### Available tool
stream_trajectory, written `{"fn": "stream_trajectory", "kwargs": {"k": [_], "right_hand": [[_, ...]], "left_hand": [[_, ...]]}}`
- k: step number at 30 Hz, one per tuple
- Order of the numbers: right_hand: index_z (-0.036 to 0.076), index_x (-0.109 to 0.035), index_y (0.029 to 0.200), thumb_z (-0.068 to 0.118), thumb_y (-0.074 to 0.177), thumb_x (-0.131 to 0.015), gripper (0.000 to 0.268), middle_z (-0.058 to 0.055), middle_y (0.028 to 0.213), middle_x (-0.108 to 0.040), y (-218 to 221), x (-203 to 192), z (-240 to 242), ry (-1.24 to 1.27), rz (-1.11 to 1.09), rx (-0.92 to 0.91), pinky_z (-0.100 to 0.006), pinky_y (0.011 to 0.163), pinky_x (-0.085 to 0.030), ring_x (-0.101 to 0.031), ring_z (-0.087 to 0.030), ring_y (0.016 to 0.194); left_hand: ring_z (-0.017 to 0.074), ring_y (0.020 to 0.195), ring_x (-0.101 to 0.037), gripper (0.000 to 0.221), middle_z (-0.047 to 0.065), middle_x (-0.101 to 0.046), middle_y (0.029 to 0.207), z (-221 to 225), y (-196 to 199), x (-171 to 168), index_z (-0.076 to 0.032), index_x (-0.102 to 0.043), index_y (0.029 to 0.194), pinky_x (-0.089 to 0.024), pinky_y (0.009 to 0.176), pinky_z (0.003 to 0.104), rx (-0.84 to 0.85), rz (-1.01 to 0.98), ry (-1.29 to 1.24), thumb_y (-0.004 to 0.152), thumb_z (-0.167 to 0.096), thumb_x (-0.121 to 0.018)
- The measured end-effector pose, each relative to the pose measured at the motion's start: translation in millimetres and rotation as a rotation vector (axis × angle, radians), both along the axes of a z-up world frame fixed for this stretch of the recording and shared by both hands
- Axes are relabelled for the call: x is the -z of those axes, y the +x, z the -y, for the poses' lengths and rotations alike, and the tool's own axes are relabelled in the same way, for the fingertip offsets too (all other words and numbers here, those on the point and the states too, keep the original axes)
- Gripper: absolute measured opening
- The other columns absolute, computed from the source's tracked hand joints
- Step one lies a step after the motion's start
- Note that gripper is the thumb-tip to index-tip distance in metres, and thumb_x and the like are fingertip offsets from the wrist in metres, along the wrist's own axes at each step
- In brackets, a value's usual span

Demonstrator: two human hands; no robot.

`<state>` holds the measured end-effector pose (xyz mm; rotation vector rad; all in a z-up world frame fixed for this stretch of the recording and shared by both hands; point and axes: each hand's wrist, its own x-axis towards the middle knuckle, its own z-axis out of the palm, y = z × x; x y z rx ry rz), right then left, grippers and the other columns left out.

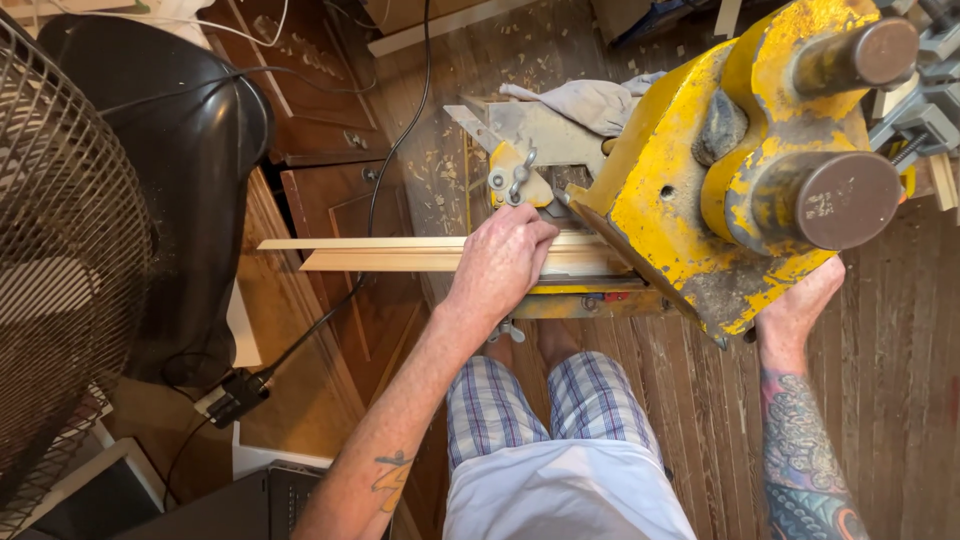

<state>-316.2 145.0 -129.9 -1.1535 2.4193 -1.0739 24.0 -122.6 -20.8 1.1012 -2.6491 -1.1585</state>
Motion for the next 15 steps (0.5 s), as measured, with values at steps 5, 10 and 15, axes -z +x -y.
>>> {"fn": "stream_trajectory", "kwargs": {"k": [5,10,15], "right_hand": [[-0.004,-0.062,0.106,0.003,0.103,-0.067,0.009,-0.010,0.088,-0.052,11,-15,10,0.005,0.035,0.052,-0.042,0.082,-0.045,-0.051,-0.021,0.094],[0.002,-0.058,0.096,0.004,0.103,-0.067,0.011,-0.003,0.087,-0.050,5,-20,36,0.009,0.088,0.120,-0.040,0.075,-0.041,-0.046,-0.016,0.090],[0.010,-0.053,0.083,0.006,0.102,-0.067,0.024,0.005,0.085,-0.046,16,-32,52,0.024,0.140,0.252,-0.037,0.066,-0.035,-0.040,-0.011,0.085]], "left_hand": [[0.0196,0.086,-0.069,0.016,0.005,-0.065,0.086,1,-7,-12,-0.013,-0.080,0.100,-0.061,0.078,0.037,-0.051,0.050,0.039,0.096,-0.010,-0.065],[0.0212,0.086,-0.070,0.015,0.006,-0.066,0.084,0,-6,-3,-0.013,-0.080,0.098,-0.062,0.076,0.040,-0.086,0.041,0.058,0.094,-0.010,-0.067],[0.0176,0.089,-0.067,0.018,0.003,-0.064,0.086,-8,-1,11,-0.014,-0.079,0.101,-0.059,0.082,0.035,-0.062,-0.036,0.011,0.097,-0.017,-0.062]]}}
